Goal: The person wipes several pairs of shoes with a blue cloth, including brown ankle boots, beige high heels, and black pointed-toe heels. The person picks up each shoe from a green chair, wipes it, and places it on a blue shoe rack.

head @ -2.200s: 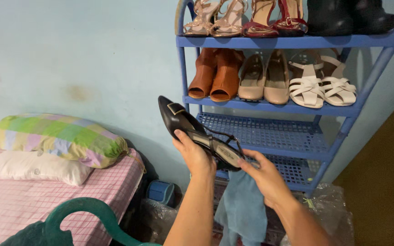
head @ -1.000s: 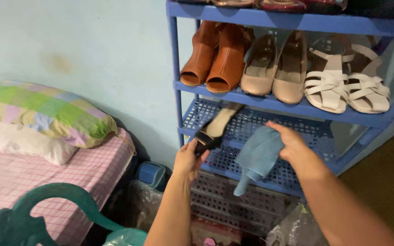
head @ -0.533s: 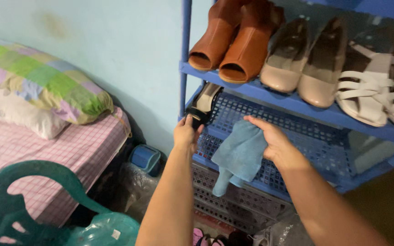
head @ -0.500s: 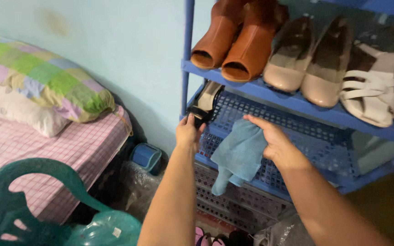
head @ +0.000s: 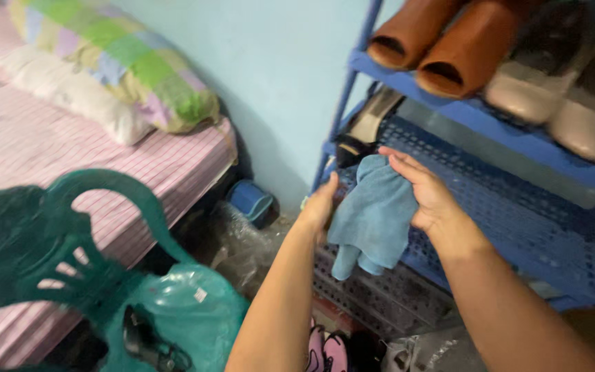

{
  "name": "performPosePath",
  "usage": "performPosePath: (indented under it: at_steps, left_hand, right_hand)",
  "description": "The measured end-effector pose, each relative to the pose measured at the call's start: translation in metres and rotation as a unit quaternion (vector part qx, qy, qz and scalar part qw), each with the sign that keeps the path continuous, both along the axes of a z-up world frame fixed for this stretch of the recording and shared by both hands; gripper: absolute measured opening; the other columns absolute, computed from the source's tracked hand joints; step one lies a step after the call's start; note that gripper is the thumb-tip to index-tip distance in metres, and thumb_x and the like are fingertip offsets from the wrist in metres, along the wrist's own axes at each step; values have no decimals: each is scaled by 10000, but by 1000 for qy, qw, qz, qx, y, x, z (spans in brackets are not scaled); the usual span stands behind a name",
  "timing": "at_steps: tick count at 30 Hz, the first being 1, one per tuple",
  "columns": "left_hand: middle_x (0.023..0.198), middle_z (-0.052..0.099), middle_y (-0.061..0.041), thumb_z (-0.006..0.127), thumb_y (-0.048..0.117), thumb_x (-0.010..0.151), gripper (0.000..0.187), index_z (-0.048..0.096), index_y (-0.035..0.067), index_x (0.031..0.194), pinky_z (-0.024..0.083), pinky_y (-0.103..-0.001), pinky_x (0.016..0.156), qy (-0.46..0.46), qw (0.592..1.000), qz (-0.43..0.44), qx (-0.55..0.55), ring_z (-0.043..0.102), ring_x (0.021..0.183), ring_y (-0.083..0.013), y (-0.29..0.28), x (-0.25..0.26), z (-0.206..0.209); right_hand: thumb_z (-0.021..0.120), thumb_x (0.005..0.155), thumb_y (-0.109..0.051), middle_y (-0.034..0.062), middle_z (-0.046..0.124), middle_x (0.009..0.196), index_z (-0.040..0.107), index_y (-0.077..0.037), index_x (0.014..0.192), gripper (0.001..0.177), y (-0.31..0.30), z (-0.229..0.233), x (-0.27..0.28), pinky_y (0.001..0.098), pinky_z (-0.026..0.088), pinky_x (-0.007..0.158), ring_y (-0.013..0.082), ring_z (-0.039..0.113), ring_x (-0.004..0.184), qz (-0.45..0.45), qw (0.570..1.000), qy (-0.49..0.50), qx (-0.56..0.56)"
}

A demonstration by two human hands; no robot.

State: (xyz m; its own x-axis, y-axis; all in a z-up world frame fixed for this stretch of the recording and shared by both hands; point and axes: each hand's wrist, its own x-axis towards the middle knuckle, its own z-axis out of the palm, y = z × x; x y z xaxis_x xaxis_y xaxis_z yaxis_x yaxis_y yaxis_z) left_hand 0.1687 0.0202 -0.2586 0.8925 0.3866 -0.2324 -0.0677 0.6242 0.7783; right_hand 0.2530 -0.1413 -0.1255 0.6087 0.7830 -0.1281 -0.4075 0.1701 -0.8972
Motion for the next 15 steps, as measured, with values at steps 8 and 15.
performPosePath:
  at_steps: [8, 15]
  left_hand:
    - [1121, 736, -93, 650, 387, 984, 430, 663, 67, 1271, 557, -399, 900, -21, 996, -59, -59, 698, 984, -223, 9, -158, -33]
    - [1039, 746, -130, 606, 303, 1008, 353, 701, 16, 1191, 560, -356, 806, 66, 973, 217, -37, 699, 898, -212, 44, -257, -105]
  right_hand:
    - [564, 1006, -198, 102, 687, 1215, 562, -155, 1437, 433, 70, -71, -81, 451, 561, 931, 245, 681, 1080, 71, 994, -3, -87]
    - [598, 1016, -388, 52, 546, 1436, 492, -221, 1529, 550, 137, -152, -207, 556, 455, 948, 250, 498, 1278, 98, 889, -221, -389]
